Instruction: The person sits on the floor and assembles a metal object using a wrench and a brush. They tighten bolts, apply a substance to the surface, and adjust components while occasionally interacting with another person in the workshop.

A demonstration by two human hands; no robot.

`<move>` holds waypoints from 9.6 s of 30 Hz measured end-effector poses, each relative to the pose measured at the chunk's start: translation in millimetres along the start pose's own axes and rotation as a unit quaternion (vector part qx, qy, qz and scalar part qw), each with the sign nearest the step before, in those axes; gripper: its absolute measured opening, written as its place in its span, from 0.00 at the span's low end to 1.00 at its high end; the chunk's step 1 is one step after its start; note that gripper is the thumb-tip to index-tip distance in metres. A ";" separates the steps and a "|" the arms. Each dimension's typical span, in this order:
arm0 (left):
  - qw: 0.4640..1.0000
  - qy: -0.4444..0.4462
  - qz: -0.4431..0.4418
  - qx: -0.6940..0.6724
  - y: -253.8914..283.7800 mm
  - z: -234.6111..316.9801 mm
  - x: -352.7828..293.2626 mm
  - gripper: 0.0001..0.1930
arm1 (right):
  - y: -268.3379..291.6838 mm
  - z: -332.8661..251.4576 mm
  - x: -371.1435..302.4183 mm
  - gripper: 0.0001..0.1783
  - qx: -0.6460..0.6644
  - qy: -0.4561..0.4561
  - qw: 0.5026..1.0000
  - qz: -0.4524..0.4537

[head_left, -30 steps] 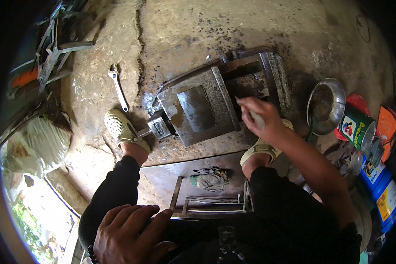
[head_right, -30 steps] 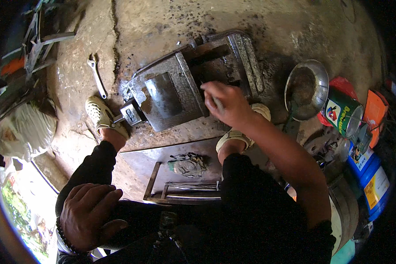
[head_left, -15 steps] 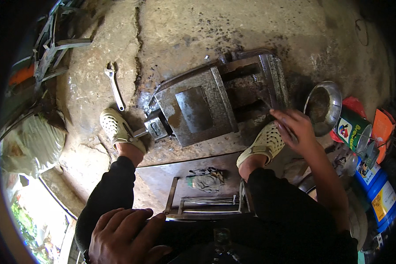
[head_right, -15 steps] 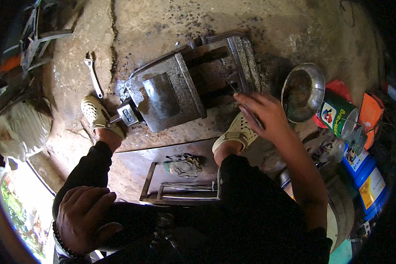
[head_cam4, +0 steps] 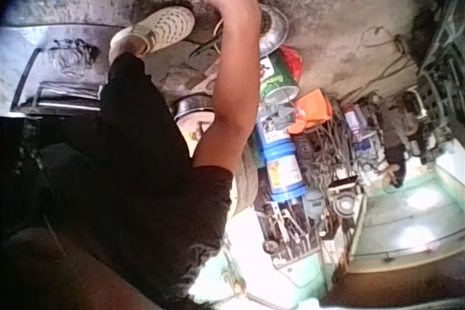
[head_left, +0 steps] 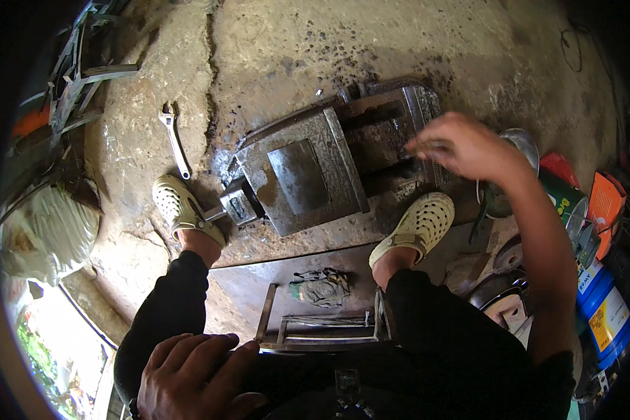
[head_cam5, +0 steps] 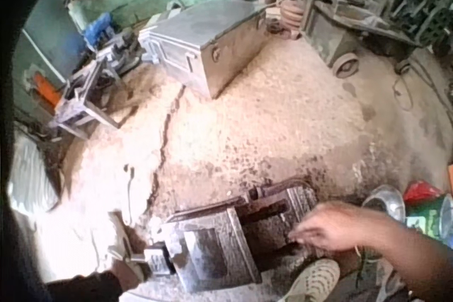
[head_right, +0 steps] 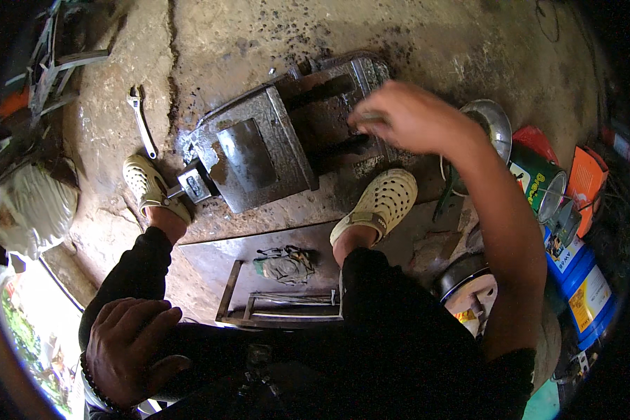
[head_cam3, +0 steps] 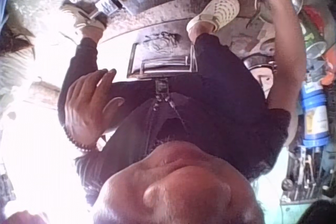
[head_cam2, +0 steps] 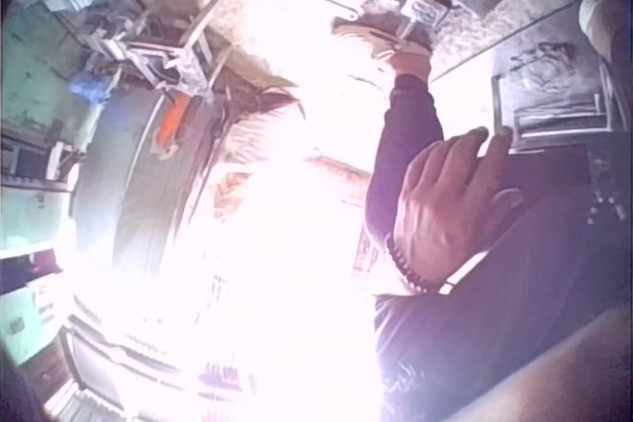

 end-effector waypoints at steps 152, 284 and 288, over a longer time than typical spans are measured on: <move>0.940 0.136 0.253 0.182 -128.7 -96.2 191.8 0.54 | -48.4 55.5 -120.6 0.09 0.309 -0.011 0.805 0.507; 0.767 0.339 0.544 -0.038 -153.9 -166.7 153.5 0.22 | -114.4 -21.2 19.8 0.33 -0.029 -0.033 0.958 0.285; 0.772 0.349 0.530 -0.031 -162.2 -169.5 152.6 0.22 | -125.8 -16.5 27.9 0.34 -0.096 -0.054 0.964 0.241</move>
Point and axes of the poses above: each hand's wrist, its own x-axis towards the middle knuckle, its own y-axis out of the back of the hand, z = x × y, the point moved 9 cm from there along x, towards the middle knuckle, and after that the axes turned 3 degrees about x, right-handed, at the moved point
